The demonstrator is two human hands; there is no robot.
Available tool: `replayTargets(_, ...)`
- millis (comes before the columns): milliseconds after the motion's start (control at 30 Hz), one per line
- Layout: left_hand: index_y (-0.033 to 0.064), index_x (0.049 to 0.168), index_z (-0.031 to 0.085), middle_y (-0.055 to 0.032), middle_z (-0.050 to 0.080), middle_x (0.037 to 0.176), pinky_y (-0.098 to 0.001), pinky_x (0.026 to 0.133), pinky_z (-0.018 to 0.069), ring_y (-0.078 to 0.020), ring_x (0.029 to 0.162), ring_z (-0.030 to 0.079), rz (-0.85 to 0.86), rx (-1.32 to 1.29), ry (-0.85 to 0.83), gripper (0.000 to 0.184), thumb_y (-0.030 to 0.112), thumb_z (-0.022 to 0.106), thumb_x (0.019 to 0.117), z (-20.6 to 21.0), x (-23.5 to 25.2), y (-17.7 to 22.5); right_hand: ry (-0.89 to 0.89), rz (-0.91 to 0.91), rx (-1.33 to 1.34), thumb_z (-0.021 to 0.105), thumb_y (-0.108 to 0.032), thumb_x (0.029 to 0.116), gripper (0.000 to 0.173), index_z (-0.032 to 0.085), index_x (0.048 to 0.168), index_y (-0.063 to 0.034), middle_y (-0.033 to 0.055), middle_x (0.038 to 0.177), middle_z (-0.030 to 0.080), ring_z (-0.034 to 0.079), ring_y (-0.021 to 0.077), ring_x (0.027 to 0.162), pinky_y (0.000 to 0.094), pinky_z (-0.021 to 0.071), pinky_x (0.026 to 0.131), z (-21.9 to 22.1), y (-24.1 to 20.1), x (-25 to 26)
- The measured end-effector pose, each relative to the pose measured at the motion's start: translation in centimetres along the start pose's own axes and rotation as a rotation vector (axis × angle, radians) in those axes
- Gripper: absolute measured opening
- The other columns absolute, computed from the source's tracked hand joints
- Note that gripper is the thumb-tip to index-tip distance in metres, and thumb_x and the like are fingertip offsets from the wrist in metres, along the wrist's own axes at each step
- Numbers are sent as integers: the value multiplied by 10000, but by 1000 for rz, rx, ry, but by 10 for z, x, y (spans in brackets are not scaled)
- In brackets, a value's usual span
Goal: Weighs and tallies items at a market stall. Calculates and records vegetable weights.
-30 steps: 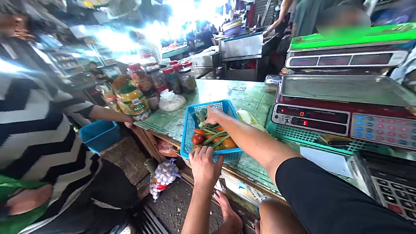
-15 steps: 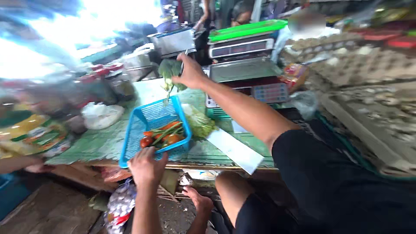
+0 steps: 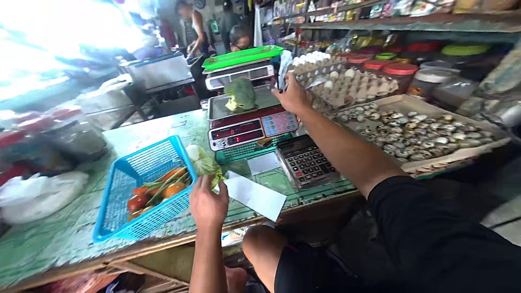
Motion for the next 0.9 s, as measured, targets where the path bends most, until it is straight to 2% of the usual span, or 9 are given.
replayTargets(100, 43, 1411, 564, -237, 568, 1403, -594, 1058, 473, -403, 1288, 568, -217, -73, -310, 551, 351, 672, 967, 75, 11, -26, -158, 151, 18, 771, -392, 900, 782, 420, 1489, -17, 267, 1357, 583, 590, 430, 1235, 637, 482, 1022, 6, 76, -20)
replayTargets(167, 14, 1449, 516, -299, 509, 1444, -631, 1080, 437, -464, 1328, 516, -292, -101, -281, 648, 350, 719, 934, 97, 25, -54, -341, 268, 193, 733, -310, 956, 684, 417, 1498, -40, 253, 1375, 559, 627, 394, 1164, 579, 555, 933, 27, 107, -40)
replayTargets(233, 7, 1439, 524, -303, 518, 1430, -635, 1073, 439, -461, 1314, 529, -320, -96, -237, 660, 351, 732, 916, 102, 37, -68, -419, 310, 339, 699, -229, 987, 633, 394, 1517, -65, 253, 1364, 563, 671, 382, 1063, 534, 596, 830, 42, 118, -55)
replayTargets(333, 34, 1481, 485, -271, 512, 1454, -606, 1101, 425, -427, 1345, 510, -327, -164, -257, 694, 378, 729, 929, 94, 41, -62, -402, 339, 419, 724, -176, 970, 652, 393, 1525, -96, 241, 1379, 554, 670, 376, 1070, 527, 598, 826, 44, 116, -60)
replayTargets(467, 45, 1400, 578, -249, 556, 1411, -623, 1065, 438, -427, 1315, 532, -231, -119, -150, 579, 332, 720, 917, 84, 10, -64, -353, 396, 483, 760, -150, 932, 713, 391, 1542, -134, 223, 1408, 537, 638, 386, 1132, 554, 585, 847, 47, 120, -65)
replayTargets(600, 12, 1337, 616, -215, 609, 1343, -547, 1055, 478, -344, 1258, 588, -260, -243, -110, 489, 289, 712, 945, 81, -8, -76, -327, 365, 435, 760, -153, 937, 722, 373, 1546, -131, 216, 1398, 557, 658, 370, 1120, 535, 599, 832, 50, 118, -69)
replayTargets(733, 52, 1344, 631, -211, 615, 1341, -590, 1072, 442, -375, 1270, 571, -268, -177, -197, 524, 369, 708, 933, 86, -6, -77, -322, 204, 371, 843, -161, 851, 874, 338, 1562, -106, 215, 1424, 541, 634, 344, 1187, 521, 593, 893, 51, 112, -77)
replayTargets(833, 81, 1320, 656, -196, 613, 1351, -629, 1097, 379, -404, 1306, 530, -240, -56, -270, 521, 418, 698, 925, 91, -8, -68, -294, 273, 357, 830, -100, 842, 823, 370, 1523, -92, 204, 1375, 576, 641, 336, 1167, 524, 590, 875, 51, 109, -79)
replayTargets(900, 82, 1281, 683, -183, 623, 1348, -635, 1100, 368, -402, 1313, 524, -217, -20, -286, 477, 398, 708, 924, 92, -8, -68, -314, 315, 335, 815, -148, 870, 802, 358, 1528, -101, 190, 1388, 572, 623, 333, 1194, 535, 574, 894, 51, 105, -79)
Point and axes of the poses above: each hand's wrist, its own x-axis towards the middle knuckle, its own z-axis out of the palm, y = z × x, the point moved 9 cm from there along x, towards the middle knuckle
